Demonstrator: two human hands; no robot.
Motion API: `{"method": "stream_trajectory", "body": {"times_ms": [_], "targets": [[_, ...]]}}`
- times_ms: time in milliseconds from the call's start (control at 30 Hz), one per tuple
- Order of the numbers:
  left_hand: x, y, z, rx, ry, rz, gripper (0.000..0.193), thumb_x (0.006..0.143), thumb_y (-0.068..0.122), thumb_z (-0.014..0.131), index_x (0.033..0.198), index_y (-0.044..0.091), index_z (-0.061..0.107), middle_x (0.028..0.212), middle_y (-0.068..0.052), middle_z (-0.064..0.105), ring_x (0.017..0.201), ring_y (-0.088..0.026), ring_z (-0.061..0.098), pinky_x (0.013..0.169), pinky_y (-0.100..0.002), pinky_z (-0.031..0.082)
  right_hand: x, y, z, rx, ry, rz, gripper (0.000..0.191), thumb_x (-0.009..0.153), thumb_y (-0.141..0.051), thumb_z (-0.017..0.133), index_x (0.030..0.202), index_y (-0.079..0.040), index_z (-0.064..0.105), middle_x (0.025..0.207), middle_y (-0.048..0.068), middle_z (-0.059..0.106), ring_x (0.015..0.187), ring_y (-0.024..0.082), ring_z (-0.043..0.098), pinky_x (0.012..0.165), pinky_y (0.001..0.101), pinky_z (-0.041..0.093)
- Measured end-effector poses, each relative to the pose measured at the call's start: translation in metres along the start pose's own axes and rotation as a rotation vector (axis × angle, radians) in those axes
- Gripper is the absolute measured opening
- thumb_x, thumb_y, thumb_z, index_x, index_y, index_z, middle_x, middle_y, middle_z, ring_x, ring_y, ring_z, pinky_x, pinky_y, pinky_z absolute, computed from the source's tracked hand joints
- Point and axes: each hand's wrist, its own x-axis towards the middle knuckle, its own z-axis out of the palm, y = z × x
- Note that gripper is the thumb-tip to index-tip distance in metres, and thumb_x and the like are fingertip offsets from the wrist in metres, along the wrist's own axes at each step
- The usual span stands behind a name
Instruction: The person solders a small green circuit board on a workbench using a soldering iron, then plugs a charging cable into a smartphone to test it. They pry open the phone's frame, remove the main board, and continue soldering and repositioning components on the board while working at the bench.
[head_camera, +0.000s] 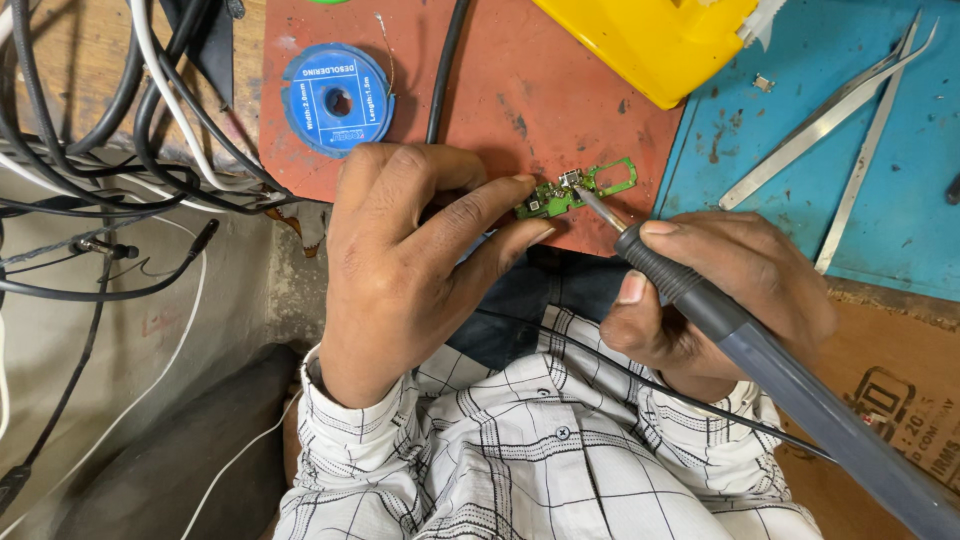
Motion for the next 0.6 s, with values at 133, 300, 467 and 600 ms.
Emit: {"method": "stream_trajectory", "body": {"times_ms": [133, 300, 467, 600], "targets": [[-0.004, -0.005, 0.003, -0.006, -0.006, -0.002, 0.035, 0.086, 0.019, 0.093, 0.113, 0.009, 0.074, 0.104, -0.002, 0.062, 0.095, -0.024, 0.054, 0.082, -0.037, 0.047, -0.004, -0.001, -0.008, 0.013, -0.105, 0.046, 0.036, 0.101, -0.029, 0.073, 0.11, 0.004, 0.063, 0.09, 0.012, 0.071, 0.08, 0.024, 0.073, 0.068, 0.0343, 0.062], [-0.004, -0.011, 0.01, -0.013, -0.002, 0.001, 0.035, 0.086, 0.019, 0.093, 0.113, 0.009, 0.073, 0.105, -0.002, 0.062, 0.094, -0.024, 0.054, 0.082, -0.037, 0.047, -0.007, 0.005, 0.002, -0.001, -0.08, 0.013, 0.038, 0.1, -0.032, 0.073, 0.11, 0.004, 0.063, 0.09, 0.011, 0.07, 0.08, 0.025, 0.074, 0.069, 0.0344, 0.062], [-0.012, -0.022, 0.025, -0.005, -0.003, 0.006, 0.036, 0.085, 0.019, 0.094, 0.113, 0.009, 0.073, 0.105, -0.003, 0.062, 0.094, -0.024, 0.055, 0.082, -0.037, 0.047, -0.022, 0.016, 0.007, -0.001, -0.11, 0.035, 0.039, 0.101, -0.032, 0.073, 0.108, 0.005, 0.063, 0.089, 0.011, 0.069, 0.078, 0.024, 0.072, 0.068, 0.0342, 0.062], [-0.016, -0.025, 0.03, -0.005, -0.004, 0.002, 0.036, 0.085, 0.019, 0.094, 0.112, 0.009, 0.074, 0.104, -0.002, 0.062, 0.093, -0.024, 0.054, 0.081, -0.037, 0.046, -0.024, 0.019, 0.01, 0.003, -0.092, 0.006, 0.036, 0.101, -0.029, 0.072, 0.106, 0.006, 0.062, 0.088, 0.012, 0.069, 0.079, 0.025, 0.073, 0.067, 0.035, 0.062]]}}
